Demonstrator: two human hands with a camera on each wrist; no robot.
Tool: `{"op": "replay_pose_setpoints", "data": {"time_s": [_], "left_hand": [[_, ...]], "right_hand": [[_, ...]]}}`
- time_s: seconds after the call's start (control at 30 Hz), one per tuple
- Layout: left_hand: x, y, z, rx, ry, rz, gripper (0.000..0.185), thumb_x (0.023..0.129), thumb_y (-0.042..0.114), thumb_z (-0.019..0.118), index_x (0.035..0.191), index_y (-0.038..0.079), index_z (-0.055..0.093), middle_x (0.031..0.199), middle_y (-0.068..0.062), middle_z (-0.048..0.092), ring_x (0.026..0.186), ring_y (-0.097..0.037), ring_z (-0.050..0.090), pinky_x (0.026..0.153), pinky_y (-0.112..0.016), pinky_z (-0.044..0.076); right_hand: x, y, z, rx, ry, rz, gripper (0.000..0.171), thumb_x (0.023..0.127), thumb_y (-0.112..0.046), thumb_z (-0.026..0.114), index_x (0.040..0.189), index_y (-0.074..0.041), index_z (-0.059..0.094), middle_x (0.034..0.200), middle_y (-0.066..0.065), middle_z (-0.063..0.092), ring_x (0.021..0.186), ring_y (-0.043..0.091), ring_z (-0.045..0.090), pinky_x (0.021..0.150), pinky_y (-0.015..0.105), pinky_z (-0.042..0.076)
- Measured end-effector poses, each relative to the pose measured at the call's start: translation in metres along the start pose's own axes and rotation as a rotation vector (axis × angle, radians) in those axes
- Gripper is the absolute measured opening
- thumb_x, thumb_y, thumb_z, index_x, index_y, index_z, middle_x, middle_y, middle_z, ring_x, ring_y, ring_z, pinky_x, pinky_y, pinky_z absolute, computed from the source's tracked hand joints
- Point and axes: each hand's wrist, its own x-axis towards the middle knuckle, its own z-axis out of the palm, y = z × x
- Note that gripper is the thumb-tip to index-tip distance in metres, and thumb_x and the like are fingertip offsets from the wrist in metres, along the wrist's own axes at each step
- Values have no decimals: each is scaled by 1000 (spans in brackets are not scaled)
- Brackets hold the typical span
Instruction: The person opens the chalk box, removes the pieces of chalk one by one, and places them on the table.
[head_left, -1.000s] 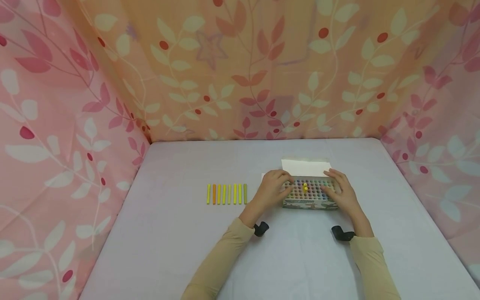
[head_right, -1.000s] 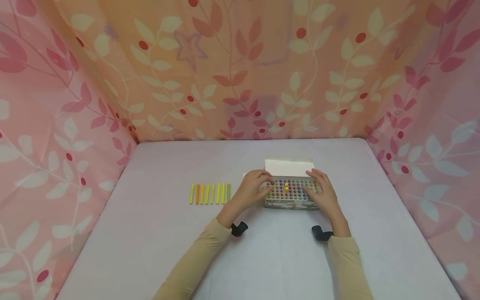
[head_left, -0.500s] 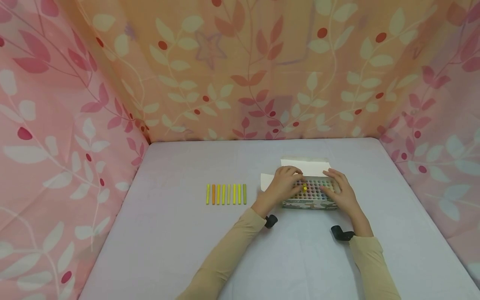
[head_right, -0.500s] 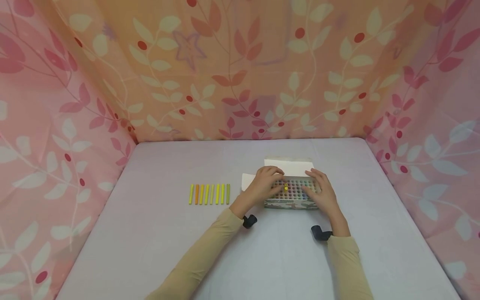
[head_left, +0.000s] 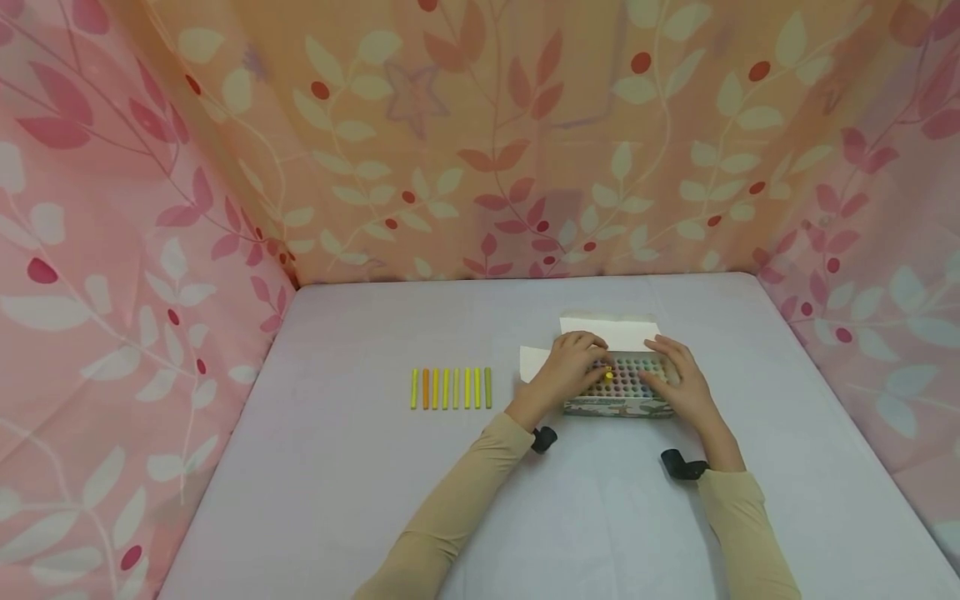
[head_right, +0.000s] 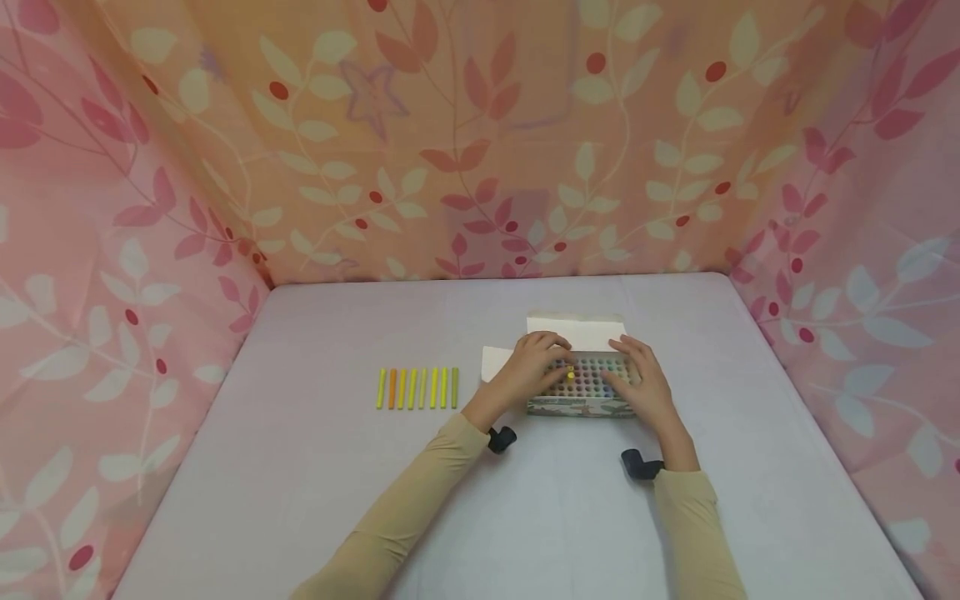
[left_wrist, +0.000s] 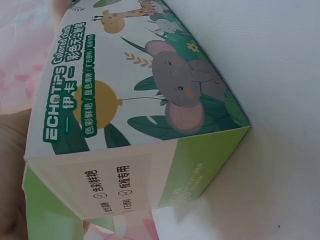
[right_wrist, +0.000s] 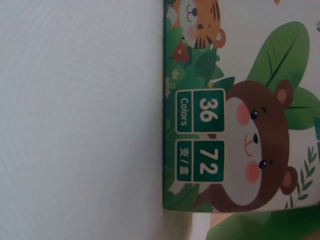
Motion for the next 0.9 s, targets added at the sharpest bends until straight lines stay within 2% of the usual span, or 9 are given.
{"op": "replay_pose_setpoints", "data": {"time_s": [0.6, 0.9], "left_hand": [[-1, 1, 1, 45, 33, 3, 18, 95, 38, 49, 104, 31, 63, 125, 12, 53, 125, -11, 39, 108, -36, 27], [-2, 4, -15, -62, 131, -1, 18, 95, 35, 51, 108, 26, 59, 123, 11, 54, 124, -9, 41, 108, -35, 28]], "right_hand": [[2, 2, 1, -10, -11, 16, 55, 86, -27, 66, 134, -11, 46, 146, 18, 29, 134, 45, 23, 97, 71, 19], [1, 4, 1, -1, -2, 18, 56, 85, -26, 68, 134, -11, 46, 146, 16, 29, 134, 44, 23, 97, 70, 19]]}}
